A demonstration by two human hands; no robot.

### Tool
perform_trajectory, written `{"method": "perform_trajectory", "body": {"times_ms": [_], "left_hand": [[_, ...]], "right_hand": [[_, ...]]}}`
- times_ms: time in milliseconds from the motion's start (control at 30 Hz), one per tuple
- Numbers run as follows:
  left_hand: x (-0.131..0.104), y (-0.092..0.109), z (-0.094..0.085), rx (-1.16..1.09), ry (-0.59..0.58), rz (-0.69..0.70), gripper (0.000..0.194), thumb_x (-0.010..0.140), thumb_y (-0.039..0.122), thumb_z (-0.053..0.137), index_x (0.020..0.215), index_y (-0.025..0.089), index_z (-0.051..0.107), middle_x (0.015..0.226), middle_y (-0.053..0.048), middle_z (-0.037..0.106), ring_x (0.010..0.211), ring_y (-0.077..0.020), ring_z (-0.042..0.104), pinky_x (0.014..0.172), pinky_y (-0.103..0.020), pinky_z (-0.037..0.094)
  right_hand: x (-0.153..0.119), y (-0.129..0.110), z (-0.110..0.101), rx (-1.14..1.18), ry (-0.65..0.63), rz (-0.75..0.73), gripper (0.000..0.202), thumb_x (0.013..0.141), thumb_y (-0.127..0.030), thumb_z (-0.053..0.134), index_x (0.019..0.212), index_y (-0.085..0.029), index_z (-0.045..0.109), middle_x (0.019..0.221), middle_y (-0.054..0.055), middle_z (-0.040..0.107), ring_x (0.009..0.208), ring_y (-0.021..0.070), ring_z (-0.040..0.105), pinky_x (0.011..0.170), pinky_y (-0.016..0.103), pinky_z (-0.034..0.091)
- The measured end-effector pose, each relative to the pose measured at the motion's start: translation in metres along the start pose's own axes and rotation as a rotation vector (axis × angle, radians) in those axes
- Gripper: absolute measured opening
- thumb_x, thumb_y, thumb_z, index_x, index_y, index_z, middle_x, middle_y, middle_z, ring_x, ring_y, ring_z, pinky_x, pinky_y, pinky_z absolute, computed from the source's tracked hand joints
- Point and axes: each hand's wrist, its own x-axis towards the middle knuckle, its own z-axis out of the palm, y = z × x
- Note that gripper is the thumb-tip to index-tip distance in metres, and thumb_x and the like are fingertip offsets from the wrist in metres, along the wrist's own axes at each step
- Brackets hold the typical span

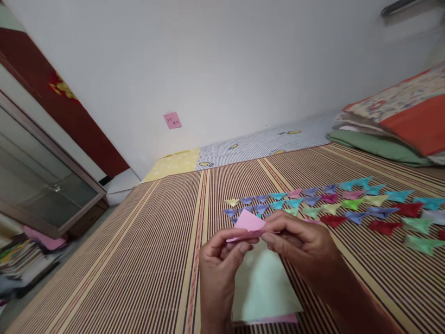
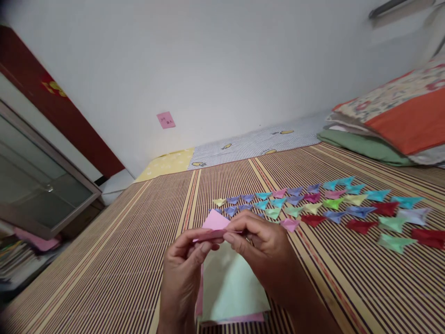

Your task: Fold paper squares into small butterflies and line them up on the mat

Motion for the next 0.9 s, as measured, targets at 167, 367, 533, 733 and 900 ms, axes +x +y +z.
{"method": "perform_trajectory", "body": {"times_ms": [167, 367, 533, 733, 900], "left_hand": [[0.000, 0.000, 0.006, 0.081, 0.081, 0.032, 0.014, 0.082, 0.033, 0.082, 0.077, 0.020, 0.083, 0.072, -0.004, 0.078, 0.068, -0.0173, 0.072, 0.069, -0.026, 0.058], [0.000, -0.005, 0.013, 0.126, 0.218, 0.046, 0.016, 0.075, 0.034, 0.087, 0.075, 0.020, 0.082, 0.069, -0.003, 0.076, 0.062, -0.0137, 0.066, 0.060, -0.021, 0.054], [0.000, -0.011, 0.021, 0.090, 0.339, 0.012, 0.020, 0.068, 0.035, 0.091, 0.069, 0.019, 0.080, 0.066, -0.003, 0.075, 0.061, -0.0143, 0.065, 0.058, -0.022, 0.054], [0.000, -0.009, 0.032, 0.012, 0.454, 0.028, 0.028, 0.055, 0.031, 0.096, 0.060, 0.017, 0.073, 0.058, 0.000, 0.068, 0.057, -0.0118, 0.061, 0.054, -0.019, 0.052], [-0.001, -0.008, 0.036, -0.002, 0.494, 0.048, 0.033, 0.054, 0.032, 0.097, 0.060, 0.016, 0.068, 0.056, 0.002, 0.065, 0.055, -0.0103, 0.060, 0.053, -0.017, 0.051]], "right_hand": [[-0.001, 0.002, 0.006, 0.030, 0.058, 0.054, 0.019, 0.093, -0.031, 0.070, 0.076, -0.022, 0.070, 0.077, 0.002, 0.064, 0.072, 0.0166, 0.061, 0.063, 0.027, 0.049], [-0.003, 0.003, 0.015, 0.058, 0.103, 0.135, 0.025, 0.093, -0.034, 0.069, 0.072, -0.021, 0.065, 0.076, 0.001, 0.061, 0.071, 0.0164, 0.057, 0.064, 0.028, 0.046], [-0.005, 0.007, 0.023, 0.100, 0.166, 0.130, 0.023, 0.093, -0.030, 0.069, 0.073, -0.021, 0.061, 0.083, 0.002, 0.060, 0.079, 0.0176, 0.059, 0.072, 0.029, 0.049], [-0.006, 0.010, 0.030, 0.050, 0.184, 0.127, 0.020, 0.094, -0.028, 0.066, 0.075, -0.022, 0.061, 0.078, 0.003, 0.061, 0.075, 0.0183, 0.059, 0.069, 0.031, 0.050], [-0.007, 0.011, 0.032, -0.003, 0.201, 0.136, 0.022, 0.095, -0.029, 0.066, 0.075, -0.022, 0.059, 0.076, 0.002, 0.060, 0.073, 0.0174, 0.058, 0.066, 0.029, 0.049]]}}
